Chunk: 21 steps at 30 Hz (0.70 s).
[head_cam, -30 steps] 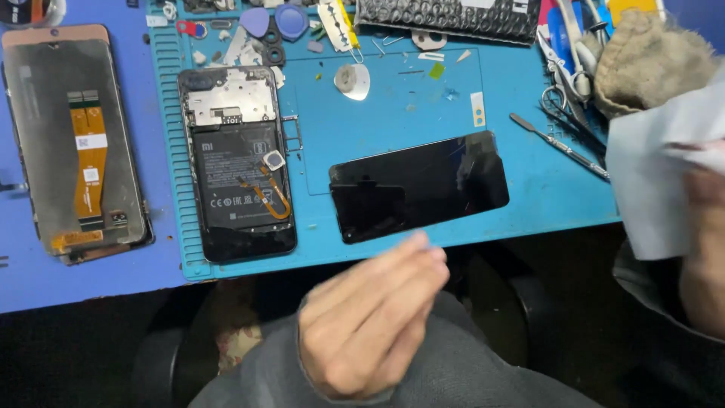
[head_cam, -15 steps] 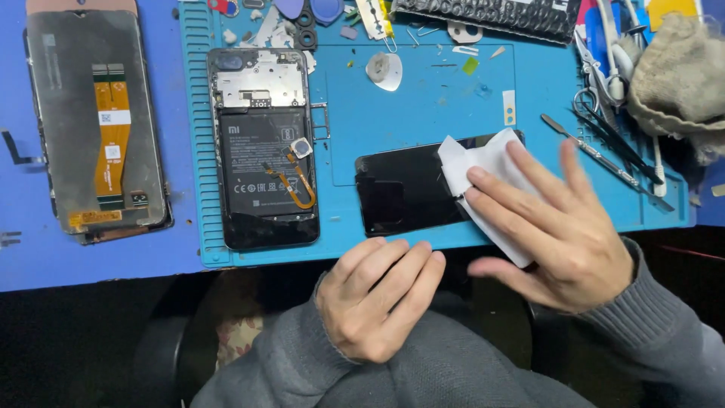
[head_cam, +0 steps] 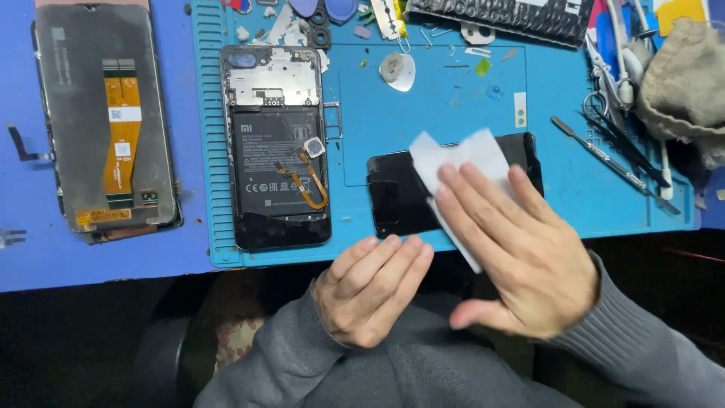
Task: Cleaning a smartphone screen with liquid and a cloth, then applying strips of masking tape to the surface.
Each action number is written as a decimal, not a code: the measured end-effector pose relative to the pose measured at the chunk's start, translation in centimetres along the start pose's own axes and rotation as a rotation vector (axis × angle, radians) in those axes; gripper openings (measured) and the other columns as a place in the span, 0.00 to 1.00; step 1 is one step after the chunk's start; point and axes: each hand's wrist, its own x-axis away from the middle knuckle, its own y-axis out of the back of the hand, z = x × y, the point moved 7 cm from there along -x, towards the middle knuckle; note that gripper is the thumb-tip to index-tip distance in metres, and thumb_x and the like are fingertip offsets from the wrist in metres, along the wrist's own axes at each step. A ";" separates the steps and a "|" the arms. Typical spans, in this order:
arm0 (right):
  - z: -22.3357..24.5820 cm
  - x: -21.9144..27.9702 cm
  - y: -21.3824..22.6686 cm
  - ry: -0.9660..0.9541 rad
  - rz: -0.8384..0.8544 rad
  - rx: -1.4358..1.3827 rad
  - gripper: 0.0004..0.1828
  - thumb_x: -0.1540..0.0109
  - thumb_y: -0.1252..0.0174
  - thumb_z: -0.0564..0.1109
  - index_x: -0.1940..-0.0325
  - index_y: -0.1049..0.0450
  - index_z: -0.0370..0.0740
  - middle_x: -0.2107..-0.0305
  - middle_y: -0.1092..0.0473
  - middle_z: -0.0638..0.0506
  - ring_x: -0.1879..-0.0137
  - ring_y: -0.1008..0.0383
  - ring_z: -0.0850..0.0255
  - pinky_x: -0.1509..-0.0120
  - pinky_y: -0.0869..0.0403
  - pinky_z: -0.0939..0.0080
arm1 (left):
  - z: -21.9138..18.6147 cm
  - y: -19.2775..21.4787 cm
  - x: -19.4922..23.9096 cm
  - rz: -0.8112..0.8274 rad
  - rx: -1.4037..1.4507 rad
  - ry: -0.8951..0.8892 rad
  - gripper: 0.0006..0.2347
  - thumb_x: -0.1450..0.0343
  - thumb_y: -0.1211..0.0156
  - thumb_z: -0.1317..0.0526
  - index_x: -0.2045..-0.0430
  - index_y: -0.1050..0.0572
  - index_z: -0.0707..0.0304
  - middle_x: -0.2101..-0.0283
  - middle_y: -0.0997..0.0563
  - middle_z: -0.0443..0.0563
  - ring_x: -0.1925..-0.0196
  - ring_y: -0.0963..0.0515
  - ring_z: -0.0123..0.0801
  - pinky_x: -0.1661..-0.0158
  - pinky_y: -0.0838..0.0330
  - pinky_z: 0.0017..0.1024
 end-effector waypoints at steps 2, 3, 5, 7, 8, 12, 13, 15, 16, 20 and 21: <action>0.1 1.9 0.7 -0.021 0.088 0.024 0.61 0.36 0.80 0.82 0.21 0.45 0.29 0.25 0.44 0.33 0.18 0.46 0.45 0.14 0.60 0.40 | 0.0 0.1 0.1 0.020 0.007 -0.013 0.09 0.20 0.44 0.65 0.54 0.15 0.61 0.52 0.14 0.46 0.48 0.18 0.27 0.37 0.32 0.27; -0.6 1.4 -0.2 -0.017 0.084 0.023 0.61 0.36 0.80 0.82 0.21 0.45 0.29 0.25 0.44 0.33 0.18 0.46 0.45 0.14 0.60 0.40 | 0.1 0.2 0.1 0.021 0.002 -0.014 0.09 0.20 0.44 0.65 0.54 0.15 0.61 0.52 0.14 0.46 0.48 0.18 0.27 0.37 0.32 0.27; -2.4 1.0 -1.5 -0.046 0.037 0.071 0.62 0.36 0.84 0.85 0.19 0.52 0.31 0.22 0.48 0.32 0.16 0.50 0.45 0.14 0.68 0.41 | -0.1 -0.1 0.2 0.024 -0.009 -0.015 0.07 0.20 0.41 0.64 0.53 0.16 0.60 0.51 0.14 0.45 0.48 0.18 0.26 0.38 0.33 0.26; 0.3 0.5 -0.2 -0.018 0.026 -0.011 0.60 0.35 0.79 0.83 0.20 0.48 0.31 0.24 0.46 0.34 0.17 0.47 0.45 0.14 0.63 0.40 | -0.4 -0.2 0.6 0.011 0.007 -0.010 0.10 0.19 0.47 0.65 0.54 0.16 0.61 0.51 0.14 0.46 0.48 0.19 0.27 0.38 0.32 0.26; 1.7 0.0 0.5 0.014 0.010 -0.095 0.57 0.35 0.75 0.81 0.22 0.44 0.30 0.25 0.43 0.36 0.19 0.44 0.45 0.15 0.57 0.40 | -0.3 -0.3 0.8 0.000 0.017 -0.007 0.14 0.19 0.54 0.65 0.54 0.16 0.61 0.51 0.15 0.47 0.48 0.19 0.28 0.39 0.31 0.27; -1.7 1.5 -1.1 -0.053 0.065 0.091 0.60 0.35 0.86 0.81 0.21 0.46 0.31 0.26 0.40 0.31 0.20 0.39 0.42 0.13 0.64 0.41 | -0.5 -0.2 1.3 -0.055 0.051 -0.004 0.08 0.22 0.44 0.69 0.57 0.16 0.63 0.53 0.14 0.49 0.50 0.17 0.29 0.40 0.28 0.27; -1.2 0.3 -1.0 -0.021 0.002 0.076 0.61 0.36 0.83 0.82 0.22 0.42 0.29 0.27 0.38 0.31 0.20 0.40 0.42 0.14 0.63 0.40 | -0.6 -0.3 1.6 -0.082 0.091 0.014 0.09 0.21 0.47 0.67 0.57 0.17 0.63 0.53 0.14 0.50 0.50 0.17 0.31 0.41 0.27 0.28; -0.2 -0.3 -0.4 0.013 -0.066 0.064 0.62 0.36 0.79 0.82 0.24 0.39 0.27 0.28 0.37 0.30 0.20 0.40 0.43 0.14 0.62 0.40 | -0.5 -0.4 2.1 -0.110 0.127 0.028 0.10 0.20 0.50 0.66 0.57 0.18 0.62 0.54 0.14 0.50 0.50 0.18 0.32 0.41 0.26 0.30; 0.5 0.1 0.0 0.029 -0.052 0.004 0.58 0.34 0.79 0.81 0.23 0.40 0.30 0.27 0.38 0.34 0.20 0.41 0.46 0.14 0.61 0.41 | -0.4 -0.4 2.4 -0.120 0.160 0.009 0.09 0.21 0.49 0.67 0.57 0.18 0.63 0.54 0.15 0.51 0.50 0.19 0.33 0.43 0.24 0.31; -2.3 1.2 -0.3 -0.074 0.012 0.091 0.58 0.33 0.78 0.79 0.21 0.42 0.27 0.26 0.38 0.30 0.20 0.39 0.41 0.15 0.60 0.38 | -0.2 0.0 2.8 -0.127 0.236 0.012 0.07 0.23 0.46 0.69 0.60 0.19 0.65 0.57 0.17 0.52 0.51 0.20 0.34 0.49 0.16 0.31; -1.0 0.3 -0.5 -0.077 0.017 0.088 0.58 0.33 0.78 0.79 0.21 0.42 0.27 0.26 0.38 0.30 0.20 0.39 0.41 0.15 0.60 0.38 | -0.5 -0.1 2.9 -0.125 0.242 0.016 0.07 0.23 0.46 0.69 0.60 0.19 0.65 0.57 0.17 0.52 0.51 0.20 0.34 0.49 0.16 0.31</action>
